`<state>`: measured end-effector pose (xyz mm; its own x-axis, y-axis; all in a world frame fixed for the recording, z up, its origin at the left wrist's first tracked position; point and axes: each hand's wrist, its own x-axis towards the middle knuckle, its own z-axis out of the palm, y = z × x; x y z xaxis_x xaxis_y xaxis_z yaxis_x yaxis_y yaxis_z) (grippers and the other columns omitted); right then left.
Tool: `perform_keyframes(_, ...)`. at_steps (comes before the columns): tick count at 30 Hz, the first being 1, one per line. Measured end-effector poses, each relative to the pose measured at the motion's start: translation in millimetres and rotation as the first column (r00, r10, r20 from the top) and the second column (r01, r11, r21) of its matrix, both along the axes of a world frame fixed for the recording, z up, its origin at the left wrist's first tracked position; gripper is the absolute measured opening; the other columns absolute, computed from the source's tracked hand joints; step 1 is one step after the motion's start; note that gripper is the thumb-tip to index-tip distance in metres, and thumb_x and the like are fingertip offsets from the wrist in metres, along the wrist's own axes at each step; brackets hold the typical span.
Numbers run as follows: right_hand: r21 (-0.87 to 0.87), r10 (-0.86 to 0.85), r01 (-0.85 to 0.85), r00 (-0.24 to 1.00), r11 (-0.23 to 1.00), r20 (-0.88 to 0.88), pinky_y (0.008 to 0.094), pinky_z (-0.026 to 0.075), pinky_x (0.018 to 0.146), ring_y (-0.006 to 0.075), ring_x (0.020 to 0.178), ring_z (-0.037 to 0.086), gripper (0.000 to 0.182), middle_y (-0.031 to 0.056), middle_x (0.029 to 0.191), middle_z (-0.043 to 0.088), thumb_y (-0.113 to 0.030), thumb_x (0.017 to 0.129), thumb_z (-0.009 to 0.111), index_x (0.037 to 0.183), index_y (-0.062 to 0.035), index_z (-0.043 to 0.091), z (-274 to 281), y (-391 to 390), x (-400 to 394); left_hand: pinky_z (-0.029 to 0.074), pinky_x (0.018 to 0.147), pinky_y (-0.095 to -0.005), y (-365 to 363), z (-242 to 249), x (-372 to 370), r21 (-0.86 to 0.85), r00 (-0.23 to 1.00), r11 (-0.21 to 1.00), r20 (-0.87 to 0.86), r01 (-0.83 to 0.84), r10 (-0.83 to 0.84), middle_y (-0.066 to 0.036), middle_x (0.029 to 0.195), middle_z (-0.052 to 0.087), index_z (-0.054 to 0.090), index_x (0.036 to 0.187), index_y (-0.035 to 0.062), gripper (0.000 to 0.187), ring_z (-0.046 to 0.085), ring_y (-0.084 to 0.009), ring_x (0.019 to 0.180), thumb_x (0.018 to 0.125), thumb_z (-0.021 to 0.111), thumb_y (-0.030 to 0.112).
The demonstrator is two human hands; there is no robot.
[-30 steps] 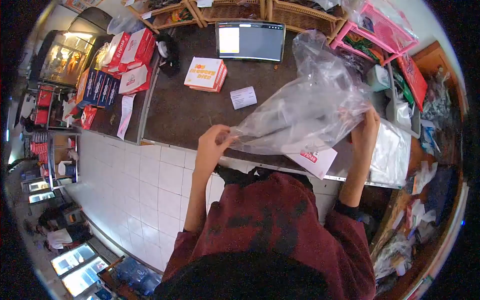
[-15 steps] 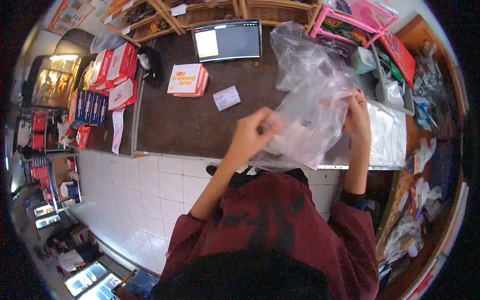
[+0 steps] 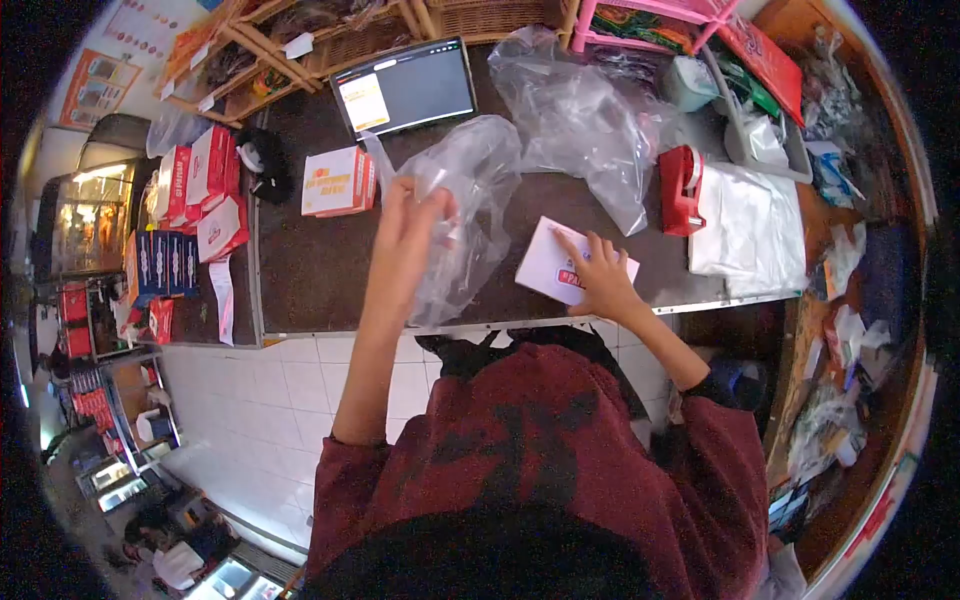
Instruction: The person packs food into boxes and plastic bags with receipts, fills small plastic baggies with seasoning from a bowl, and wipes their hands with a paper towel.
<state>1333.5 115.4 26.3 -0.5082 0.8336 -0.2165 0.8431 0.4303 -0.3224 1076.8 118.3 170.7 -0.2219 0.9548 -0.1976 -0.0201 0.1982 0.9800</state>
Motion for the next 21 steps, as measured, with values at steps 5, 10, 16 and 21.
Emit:
perform_keyframes(5,0.066,-0.268,0.285,0.943,0.956,-0.196,0.0499,0.036,0.085,0.0403,0.100,0.041,0.115,0.0212,0.107,0.041,-0.028,0.040,0.078,0.138,-0.0238,0.018,45.9,1.7,58.2,0.046,0.060,-0.0266,14.7,-23.1,39.1,-0.042,0.964,0.964,0.062,0.262,-0.259,-0.002,0.086,0.055,0.044,0.105,0.0104,0.023,0.053,-0.0107,0.080,0.088,0.049,0.024)
perform_keyframes(10,0.118,-0.301,0.393,0.836,0.912,-0.459,0.0383,0.024,0.103,0.0327,0.118,0.036,0.108,0.0175,0.130,0.036,-0.019,0.040,0.072,0.136,-0.0029,0.024,193.7,-6.1,74.8,0.047,0.062,-0.0264,15.8,-22.3,82.7,-0.030,0.765,0.943,0.595,0.331,-0.249,-0.002,0.086,0.054,0.042,0.104,0.0111,0.022,0.054,-0.0114,0.077,0.089,0.048,0.026)
perform_keyframes(16,0.062,-0.005,0.041,0.868,0.997,-0.496,0.0446,0.022,0.104,0.0407,0.124,0.025,0.125,0.0230,0.132,0.029,-0.020,0.032,0.084,0.138,-0.0121,0.019,196.1,-12.8,9.1,0.044,0.083,-0.0308,-1.9,-86.8,81.9,0.046,0.322,0.941,0.933,0.335,-0.160,-0.006,0.106,0.056,0.044,0.119,0.0063,0.040,0.055,-0.0157,0.094,0.088,0.048,0.032)
perform_keyframes(21,0.080,0.343,-0.336,0.934,0.939,-0.099,0.0537,0.024,0.100,0.0425,0.119,0.029,0.123,0.0266,0.128,0.029,-0.024,0.037,0.085,0.139,-0.0287,0.016,45.4,2.4,-19.4,0.046,0.071,-0.0275,-19.2,-184.7,20.5,-0.238,0.699,0.957,0.713,0.164,0.058,-0.003,0.105,0.057,0.041,0.126,0.0081,0.043,0.056,-0.0137,0.091,0.089,0.048,0.029)
